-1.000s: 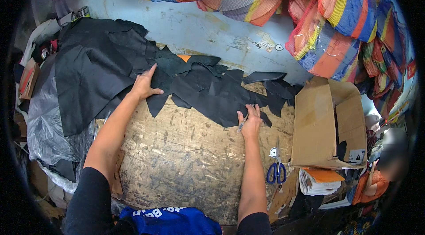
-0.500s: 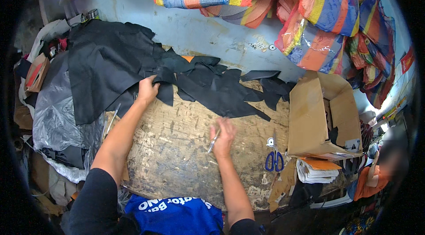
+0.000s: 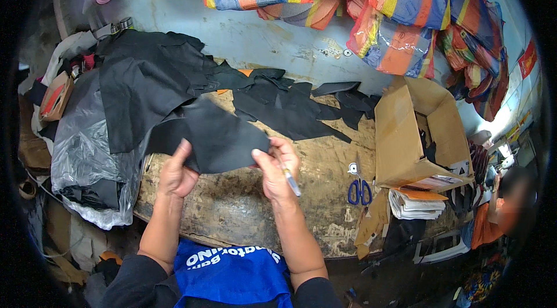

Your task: The person marks a large piece of black fabric using a ruler and a white marker, then cuts out the marked shapes with scissors. The person repeats this process for several pieces, stacking the cut fabric pieces on the table.

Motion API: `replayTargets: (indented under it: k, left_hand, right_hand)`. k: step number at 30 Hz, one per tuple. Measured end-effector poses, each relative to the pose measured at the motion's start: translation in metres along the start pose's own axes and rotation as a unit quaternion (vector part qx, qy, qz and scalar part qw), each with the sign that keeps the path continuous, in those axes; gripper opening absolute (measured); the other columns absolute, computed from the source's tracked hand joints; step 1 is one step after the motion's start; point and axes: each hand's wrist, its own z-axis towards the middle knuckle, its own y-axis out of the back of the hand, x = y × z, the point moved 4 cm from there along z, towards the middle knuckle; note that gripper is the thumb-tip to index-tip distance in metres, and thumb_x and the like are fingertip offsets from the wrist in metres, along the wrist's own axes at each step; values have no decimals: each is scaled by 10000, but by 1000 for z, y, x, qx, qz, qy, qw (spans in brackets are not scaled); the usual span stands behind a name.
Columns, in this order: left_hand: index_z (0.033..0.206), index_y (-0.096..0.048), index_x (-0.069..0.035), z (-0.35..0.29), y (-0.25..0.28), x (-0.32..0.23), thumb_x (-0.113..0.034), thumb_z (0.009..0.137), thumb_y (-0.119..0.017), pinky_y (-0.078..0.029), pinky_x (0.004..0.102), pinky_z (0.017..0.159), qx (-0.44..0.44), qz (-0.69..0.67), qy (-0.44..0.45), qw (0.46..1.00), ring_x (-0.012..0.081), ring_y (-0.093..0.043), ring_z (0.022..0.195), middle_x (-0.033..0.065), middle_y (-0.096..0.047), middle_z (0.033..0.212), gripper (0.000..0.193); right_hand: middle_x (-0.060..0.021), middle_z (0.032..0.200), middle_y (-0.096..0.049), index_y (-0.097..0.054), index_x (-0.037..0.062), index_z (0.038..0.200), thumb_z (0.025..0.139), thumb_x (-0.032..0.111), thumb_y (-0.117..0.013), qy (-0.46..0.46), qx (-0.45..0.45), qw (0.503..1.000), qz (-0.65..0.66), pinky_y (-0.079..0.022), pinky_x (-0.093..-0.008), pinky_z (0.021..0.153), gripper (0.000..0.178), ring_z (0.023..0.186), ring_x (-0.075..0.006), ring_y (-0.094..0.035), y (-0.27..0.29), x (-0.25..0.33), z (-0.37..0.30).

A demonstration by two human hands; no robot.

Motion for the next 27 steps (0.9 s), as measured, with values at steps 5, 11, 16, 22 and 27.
replayTargets:
  k: [5, 11, 16, 22, 27]
  left_hand:
    - [1286, -431, -48, -10, 5, -10, -377, 924, -514, -425, 481, 963, 20, -57, 34, 998, 270, -505, 1164, 114, -500, 1286, 496]
    - [1315, -395, -48, -18, -2, -8, -397, 954, -431, -416, 554, 948, 105, -72, 30, 991, 326, -464, 1209, 144, -455, 1333, 504]
    - [1315, -376, -15, -20, -4, -7, -351, 978, -379, -443, 556, 919, 129, -65, 37, 989, 354, -500, 1164, 172, -473, 1300, 475]
    - [1293, -393, 15, -11, 13, 4, -327, 977, -387, -495, 544, 853, 108, -78, 74, 988, 371, -522, 1136, 192, -487, 1279, 466]
    - [1284, -446, -55, 9, 73, 23, -212, 931, -516, -561, 469, 726, -62, 72, 57, 994, 318, -610, 990, 169, -544, 1197, 393]
  right_hand:
    - [-103, 907, -633, -535, -21, 1022, 778, -24, -649, 19, -24, 999, -21, -563, -282, 592, 269, 746, -147, -637, 14, 19, -20]
    - [-109, 862, -645, -558, -5, 951, 786, -61, -619, 62, -34, 997, 10, -572, -313, 579, 185, 694, -165, -649, 22, 29, -34]
    - [-113, 832, -645, -549, 8, 944, 787, -72, -610, 53, -38, 998, 14, -575, -313, 554, 186, 671, -174, -653, 31, 33, -38]
    - [-96, 799, -629, -538, 25, 942, 784, -81, -613, 24, -91, 995, 15, -561, -289, 519, 205, 605, -147, -622, 54, 23, -39]
    - [-26, 708, -562, -521, 30, 902, 775, -92, -615, 30, -164, 983, -82, -531, -270, 486, 199, 538, -101, -561, 112, -12, -42]
